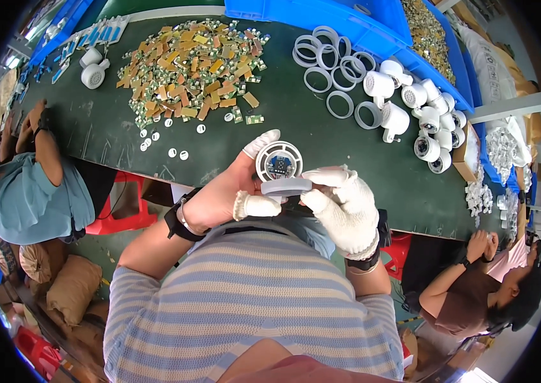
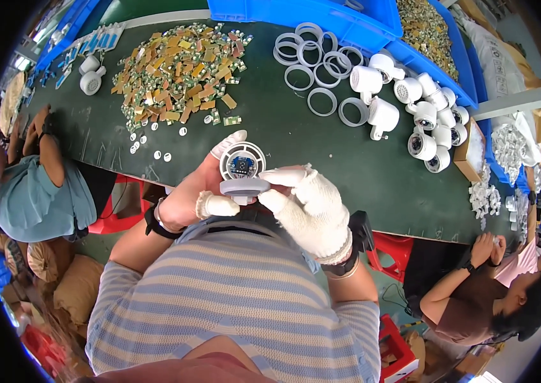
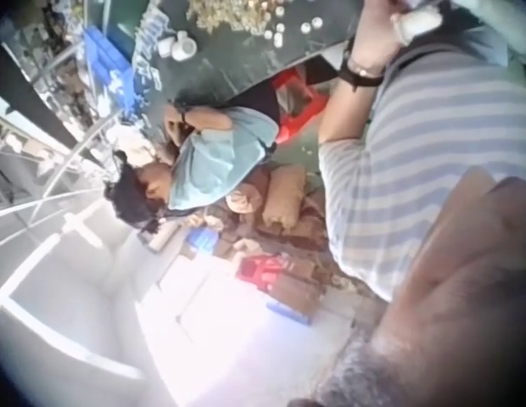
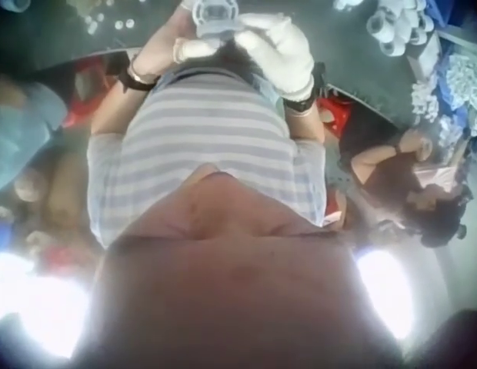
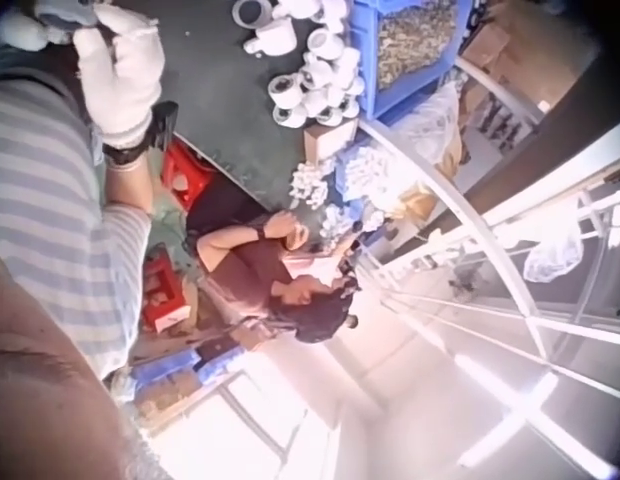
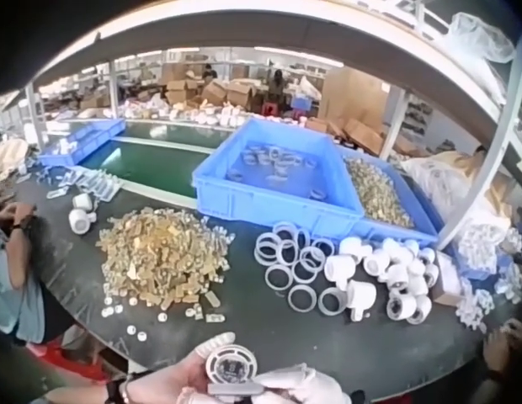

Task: The person assembles camera components by hand, picking up a circuit board and a housing, inserting the board into the housing, and then pressing a plastic ring onto the assembly.

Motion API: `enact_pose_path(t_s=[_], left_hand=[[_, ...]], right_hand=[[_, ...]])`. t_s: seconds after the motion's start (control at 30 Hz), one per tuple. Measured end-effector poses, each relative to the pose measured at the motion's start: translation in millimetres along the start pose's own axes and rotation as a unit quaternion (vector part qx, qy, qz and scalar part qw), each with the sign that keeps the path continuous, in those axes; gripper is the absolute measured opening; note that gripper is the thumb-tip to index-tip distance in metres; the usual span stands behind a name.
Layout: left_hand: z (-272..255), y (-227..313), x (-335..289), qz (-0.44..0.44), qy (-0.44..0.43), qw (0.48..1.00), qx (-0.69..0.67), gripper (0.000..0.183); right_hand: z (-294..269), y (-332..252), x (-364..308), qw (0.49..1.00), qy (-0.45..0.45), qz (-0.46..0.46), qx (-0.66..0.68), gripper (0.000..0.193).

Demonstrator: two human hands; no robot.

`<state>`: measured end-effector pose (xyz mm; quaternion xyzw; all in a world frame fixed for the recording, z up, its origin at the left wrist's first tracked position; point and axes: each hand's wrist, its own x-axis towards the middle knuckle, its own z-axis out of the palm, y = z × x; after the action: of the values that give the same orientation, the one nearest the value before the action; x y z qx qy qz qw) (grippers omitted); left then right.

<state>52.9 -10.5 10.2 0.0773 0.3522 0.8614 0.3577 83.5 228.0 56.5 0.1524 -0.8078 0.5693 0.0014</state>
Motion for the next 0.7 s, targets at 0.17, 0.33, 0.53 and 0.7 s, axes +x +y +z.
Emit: enact_pose_path(t_s=[0.17,0.33,0.53,0.7], left_hand=[[3.5,-3.9,-1.9,0.007,0.024,0.999,0.03,0.119],[1.8,-8.9,-3.2,0.026,0.024,0.998,0.057,0.118],[-0.7,-10.9,-3.7,0.047,0.014,0.995,0.083,0.116],[-3.6,-14.8,-5.8,0.068,0.015,0.992,0.109,0.107]], right_hand=[[2.7,-5.2,-3.1,0.998,0.027,-0.032,-0.039,0.026],[1.9,-9.1,-3.5,0.994,0.027,-0.044,-0.098,0.029],[3.3,-7.1,-5.7,0.995,0.037,-0.037,-0.085,0.028],[1.8,-6.6,-1.5,0.991,0.025,-0.066,-0.118,0.029]])
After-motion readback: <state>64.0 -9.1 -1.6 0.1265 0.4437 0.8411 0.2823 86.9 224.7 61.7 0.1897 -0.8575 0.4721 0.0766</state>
